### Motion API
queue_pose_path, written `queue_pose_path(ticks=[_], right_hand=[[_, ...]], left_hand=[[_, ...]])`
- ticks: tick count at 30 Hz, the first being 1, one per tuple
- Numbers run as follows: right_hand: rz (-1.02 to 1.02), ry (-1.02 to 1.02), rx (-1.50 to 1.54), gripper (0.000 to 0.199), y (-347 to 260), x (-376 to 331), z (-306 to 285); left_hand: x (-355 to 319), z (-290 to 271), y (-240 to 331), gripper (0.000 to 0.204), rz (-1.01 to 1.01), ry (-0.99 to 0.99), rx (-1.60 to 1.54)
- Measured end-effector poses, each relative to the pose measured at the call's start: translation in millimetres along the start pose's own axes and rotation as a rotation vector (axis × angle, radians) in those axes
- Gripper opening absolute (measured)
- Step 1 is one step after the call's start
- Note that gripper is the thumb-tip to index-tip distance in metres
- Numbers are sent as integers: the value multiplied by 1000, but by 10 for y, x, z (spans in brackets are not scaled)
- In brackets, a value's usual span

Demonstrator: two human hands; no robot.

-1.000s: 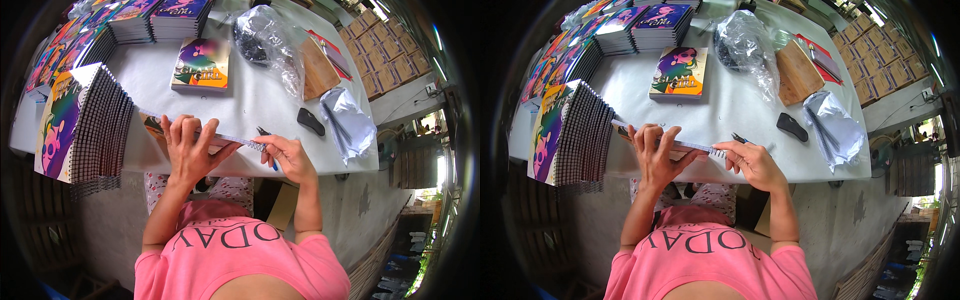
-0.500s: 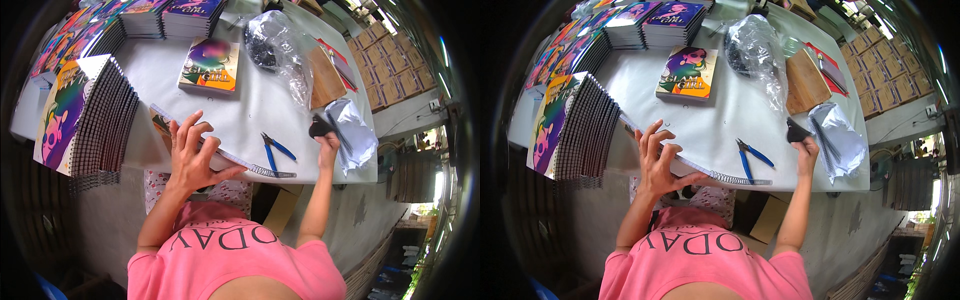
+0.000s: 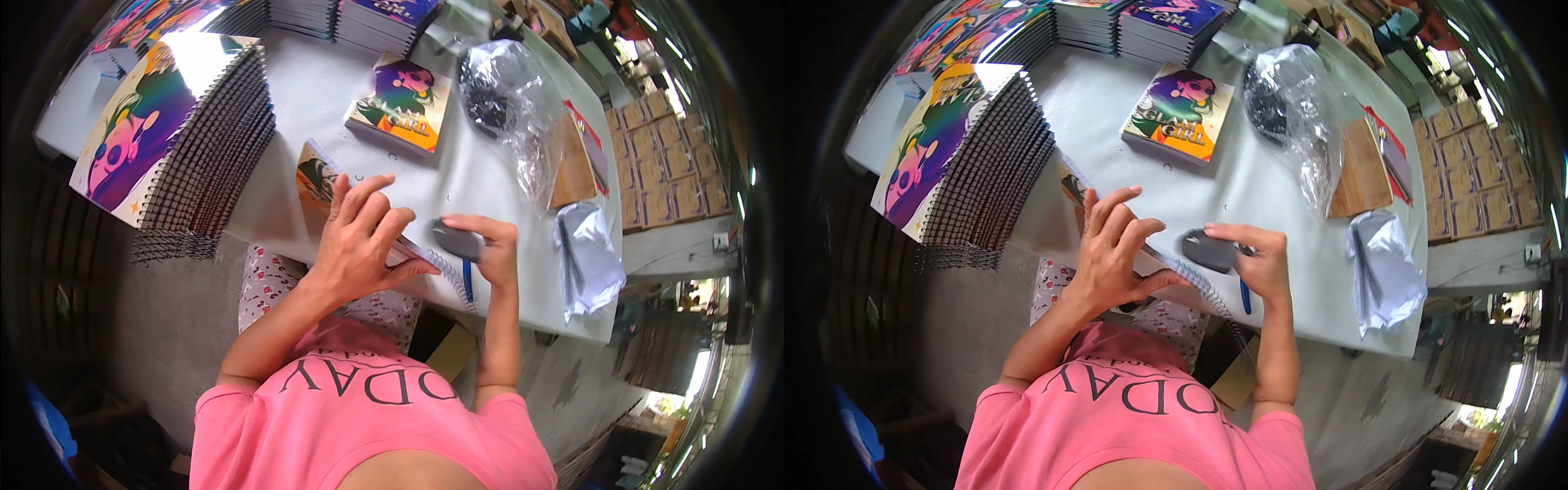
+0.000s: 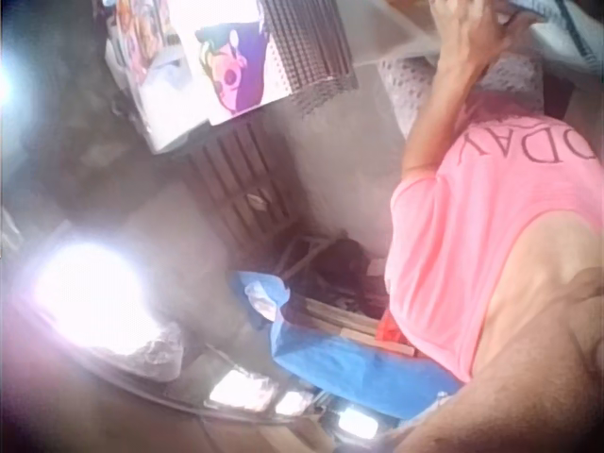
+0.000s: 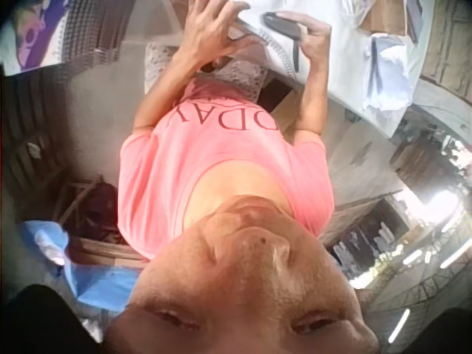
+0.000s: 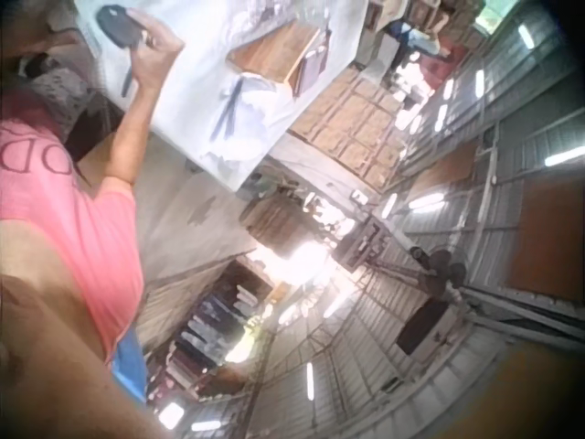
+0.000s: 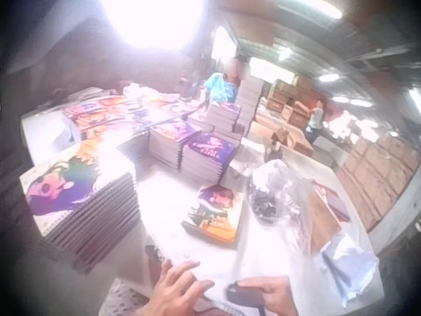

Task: The person is assembling spiral notebooks by threading metal spiral wire through holes in stacks of paper and covers, then using a pair of pliers to cut and crimp the ends of the wire before placing the finished items on a stack.

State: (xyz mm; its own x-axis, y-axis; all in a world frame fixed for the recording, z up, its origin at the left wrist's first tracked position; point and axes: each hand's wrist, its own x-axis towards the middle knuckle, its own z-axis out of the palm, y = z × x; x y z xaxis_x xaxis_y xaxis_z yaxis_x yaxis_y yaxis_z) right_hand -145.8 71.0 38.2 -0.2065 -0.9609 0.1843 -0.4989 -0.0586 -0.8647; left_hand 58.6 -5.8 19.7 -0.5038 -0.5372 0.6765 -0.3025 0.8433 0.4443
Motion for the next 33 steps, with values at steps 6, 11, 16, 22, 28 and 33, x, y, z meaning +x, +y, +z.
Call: queue_pose_path(ticks=[6,11,16,22,28,33], right_hand=[[-73,-31,-74,10,-78,109,78],[-206,-168,60,6,-348,184,113],[-409,-118,358,17,-190,285,195],[-493,-164,535,12,-213,300,272],[-615,-220,840,14,-64,297,213],[-285,-43,474,18,-50,396,196]], left_hand=[[-12,15,-17,72,-30,52,-101],[80,-28,-88,79,-23,29,107],[238,-195,-506,59,-45,64,85],[189,-101,-387,56,-6,137,39],[90,-19,-397,64,-73,408,-96],[70,30,-554,87,-182,335,-268]])
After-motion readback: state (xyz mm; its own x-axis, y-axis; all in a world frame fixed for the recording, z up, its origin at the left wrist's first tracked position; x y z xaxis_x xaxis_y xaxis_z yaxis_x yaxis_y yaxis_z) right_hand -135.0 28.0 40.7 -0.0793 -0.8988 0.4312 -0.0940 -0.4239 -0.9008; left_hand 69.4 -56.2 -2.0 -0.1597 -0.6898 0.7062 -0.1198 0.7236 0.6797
